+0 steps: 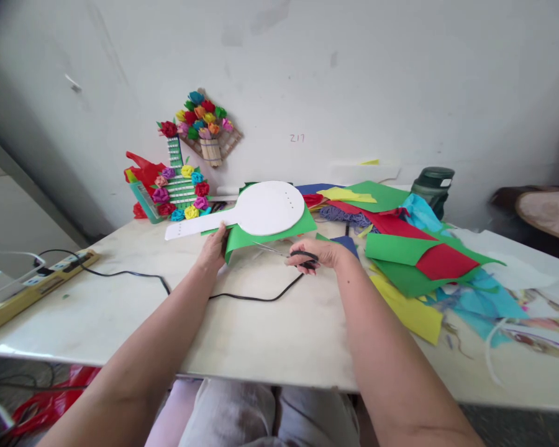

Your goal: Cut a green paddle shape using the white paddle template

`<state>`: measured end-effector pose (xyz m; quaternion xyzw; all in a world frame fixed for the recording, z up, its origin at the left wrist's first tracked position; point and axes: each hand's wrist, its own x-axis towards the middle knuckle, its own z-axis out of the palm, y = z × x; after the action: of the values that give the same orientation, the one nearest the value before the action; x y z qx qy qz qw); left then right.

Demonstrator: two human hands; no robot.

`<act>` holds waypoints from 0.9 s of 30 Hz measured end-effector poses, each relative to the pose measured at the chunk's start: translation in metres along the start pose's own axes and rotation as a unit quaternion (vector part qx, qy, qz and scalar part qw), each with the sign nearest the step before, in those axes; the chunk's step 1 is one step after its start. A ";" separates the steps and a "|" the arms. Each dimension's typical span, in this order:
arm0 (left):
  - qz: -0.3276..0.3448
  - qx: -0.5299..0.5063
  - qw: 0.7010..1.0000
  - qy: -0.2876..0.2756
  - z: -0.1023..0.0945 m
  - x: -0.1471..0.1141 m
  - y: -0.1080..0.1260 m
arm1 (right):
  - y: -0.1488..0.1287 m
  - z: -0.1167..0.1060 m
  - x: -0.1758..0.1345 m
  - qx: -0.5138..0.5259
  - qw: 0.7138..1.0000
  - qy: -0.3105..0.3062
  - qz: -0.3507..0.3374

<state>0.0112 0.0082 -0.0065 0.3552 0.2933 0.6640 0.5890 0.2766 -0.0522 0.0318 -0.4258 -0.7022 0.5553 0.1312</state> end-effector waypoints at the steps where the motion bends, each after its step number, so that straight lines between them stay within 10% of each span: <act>1: -0.001 0.001 1.000 0.000 0.001 0.000 0.001 | 0.000 0.000 0.000 0.001 1.000 0.001 0.001; 27: 0.020 0.117 0.988 0.103 0.000 -0.004 0.019 | -0.001 0.023 0.053 0.094 0.992 -0.045 -0.071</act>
<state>0.0005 0.0016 0.0078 0.3573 0.4213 0.6695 0.4966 0.2292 -0.0281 0.0092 -0.3351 -0.6806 0.6268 0.1776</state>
